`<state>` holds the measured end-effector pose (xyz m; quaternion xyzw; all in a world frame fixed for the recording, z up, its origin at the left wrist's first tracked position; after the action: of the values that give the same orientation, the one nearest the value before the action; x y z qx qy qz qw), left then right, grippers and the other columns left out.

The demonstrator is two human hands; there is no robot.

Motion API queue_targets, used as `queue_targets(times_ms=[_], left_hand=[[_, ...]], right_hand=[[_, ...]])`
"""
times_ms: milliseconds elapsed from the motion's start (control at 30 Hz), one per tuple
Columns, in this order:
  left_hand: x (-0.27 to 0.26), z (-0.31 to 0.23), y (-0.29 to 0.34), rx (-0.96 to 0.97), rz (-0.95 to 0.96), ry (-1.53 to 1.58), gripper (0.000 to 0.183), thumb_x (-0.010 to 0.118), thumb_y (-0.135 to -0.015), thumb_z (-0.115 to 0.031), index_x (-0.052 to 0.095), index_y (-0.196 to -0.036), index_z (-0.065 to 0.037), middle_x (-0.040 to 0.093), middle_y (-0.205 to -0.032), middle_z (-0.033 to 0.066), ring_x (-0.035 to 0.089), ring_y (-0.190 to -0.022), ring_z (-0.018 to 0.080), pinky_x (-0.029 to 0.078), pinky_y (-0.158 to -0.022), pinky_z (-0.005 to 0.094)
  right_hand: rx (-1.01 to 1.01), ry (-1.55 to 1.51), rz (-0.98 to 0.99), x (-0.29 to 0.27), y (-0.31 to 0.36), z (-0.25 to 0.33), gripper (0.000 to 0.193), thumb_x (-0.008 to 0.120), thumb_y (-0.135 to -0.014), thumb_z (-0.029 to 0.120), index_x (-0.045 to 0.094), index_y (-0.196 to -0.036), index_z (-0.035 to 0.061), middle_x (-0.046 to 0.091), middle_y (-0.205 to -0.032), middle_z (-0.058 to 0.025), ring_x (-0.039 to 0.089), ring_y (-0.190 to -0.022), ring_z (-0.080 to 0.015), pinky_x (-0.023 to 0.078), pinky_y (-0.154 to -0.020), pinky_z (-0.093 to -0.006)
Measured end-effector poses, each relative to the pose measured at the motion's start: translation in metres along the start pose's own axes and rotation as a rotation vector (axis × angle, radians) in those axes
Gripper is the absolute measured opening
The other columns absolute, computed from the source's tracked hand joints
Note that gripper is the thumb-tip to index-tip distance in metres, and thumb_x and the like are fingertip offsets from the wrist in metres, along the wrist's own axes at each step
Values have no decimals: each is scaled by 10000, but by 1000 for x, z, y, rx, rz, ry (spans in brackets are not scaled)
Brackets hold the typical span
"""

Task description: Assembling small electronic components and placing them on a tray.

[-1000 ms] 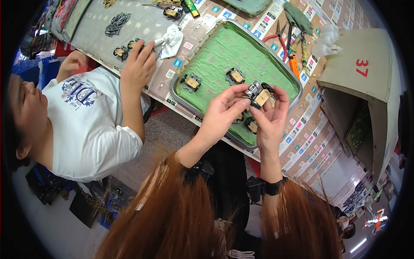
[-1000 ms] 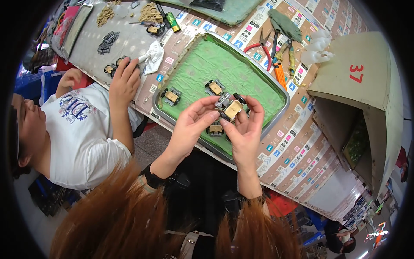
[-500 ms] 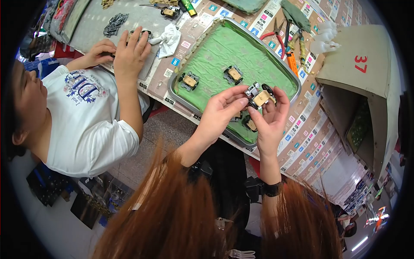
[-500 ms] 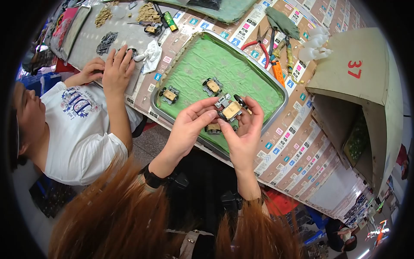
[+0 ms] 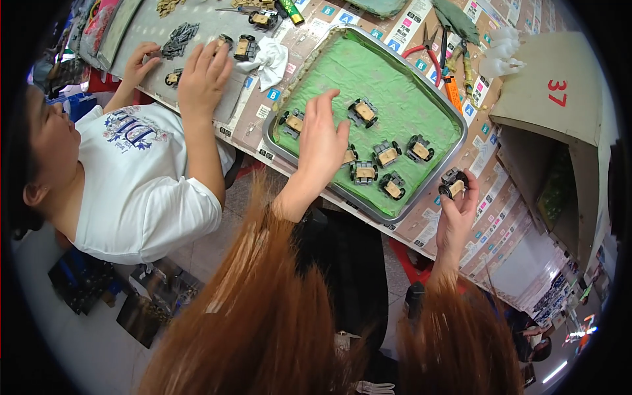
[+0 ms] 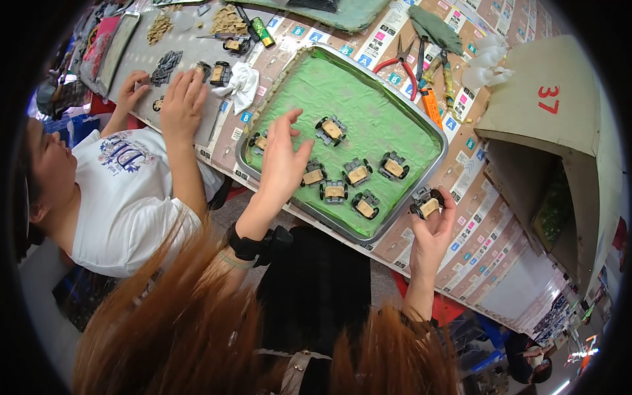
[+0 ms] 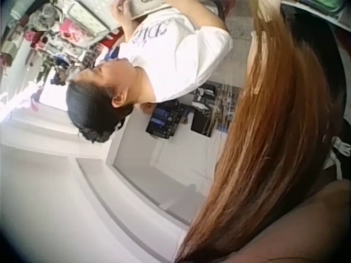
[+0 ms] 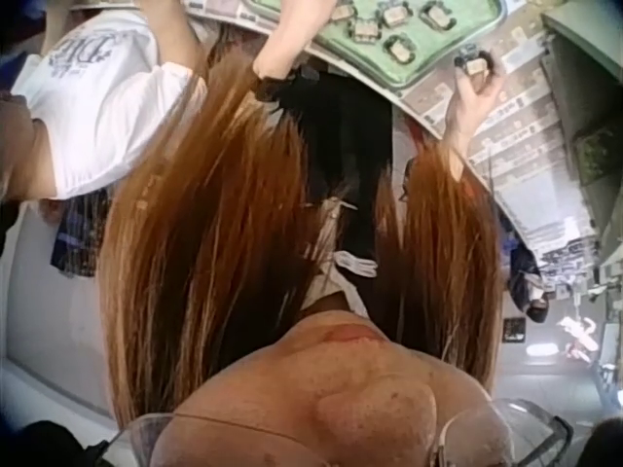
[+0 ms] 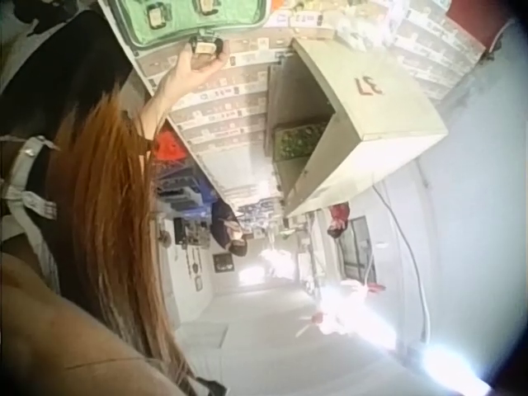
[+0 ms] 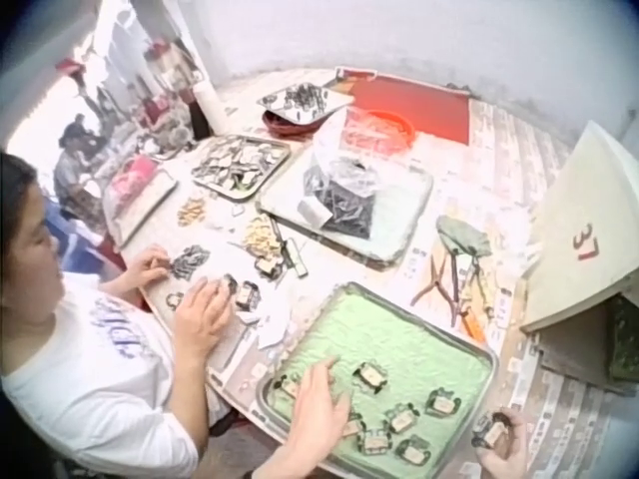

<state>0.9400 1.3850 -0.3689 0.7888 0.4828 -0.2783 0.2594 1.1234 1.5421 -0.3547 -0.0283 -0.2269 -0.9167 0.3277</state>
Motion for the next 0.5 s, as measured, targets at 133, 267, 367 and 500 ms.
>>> queue_targets(times_ms=[133, 267, 367, 500], left_hand=[[8, -20, 1, 4, -75, 64, 407, 549, -724, -20, 421, -1110, -29, 452, -1015, 143, 476, -870, 236, 405, -751, 334], [29, -31, 11, 144, 25, 24, 372, 567, -715, -37, 459, -1071, -37, 471, -1008, 123, 465, -906, 251, 385, -779, 350], [40, -44, 17, 311, 178, -146, 344, 612, -691, -87, 514, -1021, -65, 492, -1019, 91, 432, -976, 272, 324, -839, 375], [75, -56, 9, 402, 216, -240, 392, 632, -660, -87, 530, -1038, -92, 512, -985, 74, 429, -983, 259, 316, -830, 383]], right_hand=[[76, -254, 32, -12, -4, -4, 562, 490, -669, -74, 331, -1198, 29, 411, -1067, -92, 455, -983, -190, 379, -843, -306], [161, -445, 68, -23, -11, -12, 567, 510, -668, -53, 334, -1200, 37, 416, -1051, -86, 462, -974, -210, 389, -836, -316], [149, -287, 49, -19, -11, -20, 574, 526, -670, -61, 338, -1204, 36, 414, -1073, -76, 457, -992, -198, 380, -854, -299], [54, 8, -51, -25, -7, -23, 581, 534, -678, -81, 323, -1208, 27, 399, -1118, -89, 435, -1035, -180, 357, -887, -286]])
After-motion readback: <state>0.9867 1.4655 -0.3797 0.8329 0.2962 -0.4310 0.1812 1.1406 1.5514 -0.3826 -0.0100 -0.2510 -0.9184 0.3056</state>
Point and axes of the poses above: each hand's wrist, its own y-axis away from the middle knuckle, its own x-axis out of the palm, z = x × y, the point moved 1 cm from there along -y, towards the middle knuckle
